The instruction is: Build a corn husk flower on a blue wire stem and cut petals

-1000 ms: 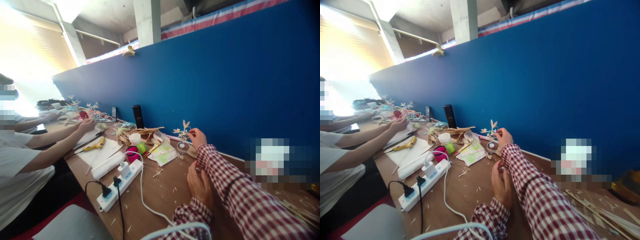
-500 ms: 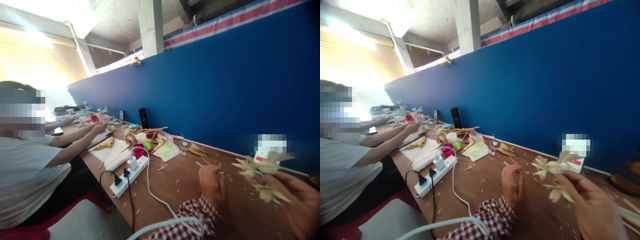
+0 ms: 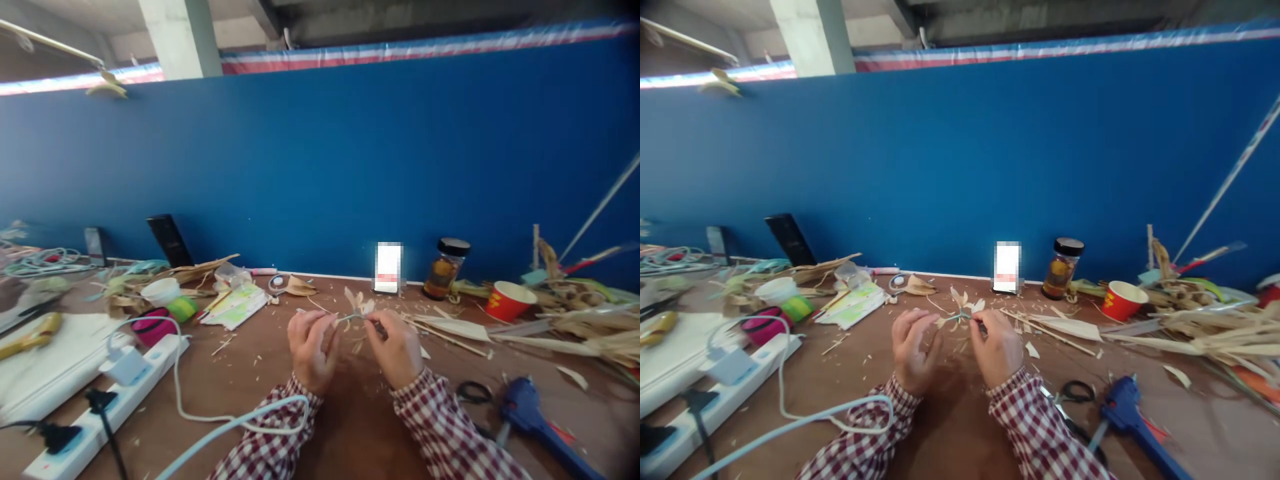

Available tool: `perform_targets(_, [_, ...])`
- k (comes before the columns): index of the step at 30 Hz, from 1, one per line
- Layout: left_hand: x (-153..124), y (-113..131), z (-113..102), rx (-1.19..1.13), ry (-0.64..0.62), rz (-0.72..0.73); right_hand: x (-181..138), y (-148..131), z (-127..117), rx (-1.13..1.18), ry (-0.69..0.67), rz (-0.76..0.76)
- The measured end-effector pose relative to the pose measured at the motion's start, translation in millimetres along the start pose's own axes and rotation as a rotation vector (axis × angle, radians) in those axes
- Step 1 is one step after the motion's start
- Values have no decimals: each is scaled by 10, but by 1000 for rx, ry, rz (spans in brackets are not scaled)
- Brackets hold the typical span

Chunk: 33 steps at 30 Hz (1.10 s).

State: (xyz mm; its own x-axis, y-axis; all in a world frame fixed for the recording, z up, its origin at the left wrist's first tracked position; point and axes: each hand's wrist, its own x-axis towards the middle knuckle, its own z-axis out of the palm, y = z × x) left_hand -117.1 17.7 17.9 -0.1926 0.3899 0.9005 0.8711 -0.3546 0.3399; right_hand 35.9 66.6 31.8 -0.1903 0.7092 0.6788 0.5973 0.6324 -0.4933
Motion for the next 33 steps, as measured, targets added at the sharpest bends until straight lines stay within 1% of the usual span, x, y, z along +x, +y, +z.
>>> perform_targets(3, [-2, 10, 4, 21, -80, 13, -13, -72, -13, -15, -13, -47])
perform_targets(6, [-3, 2, 18, 33, -105, -15, -25, -109, -10, -2, -21, -50])
perform_targets(9, [-10, -15, 21, 16, -47, -69, -26, -101, -1, 41, -15, 8])
perform_targets(12, [-12, -4, -9, -63, 20, -105, -14, -78, 6, 87, 3, 75])
perform_targets(16, [0, 54, -50, -95, -11, -14, 0, -66, 13, 156, -11, 170])
perform_targets(20, [0, 75, -42, -94, -60, -7, 3, -66, 9, 182, -11, 205])
perform_targets(22, [-12, 54, -25, -102, -53, -27, 4, -62, 1, 170, -1, 200])
perform_targets(26, [-24, -12, 4, -116, 67, -141, -2, -74, -19, 105, 15, 116])
perform_targets(27, [-20, -24, 6, -113, 76, -151, -7, -84, -22, 82, 17, 89])
perform_targets(33, [14, -10, -23, -78, -77, -80, -57, -159, -16, -24, -5, 14])
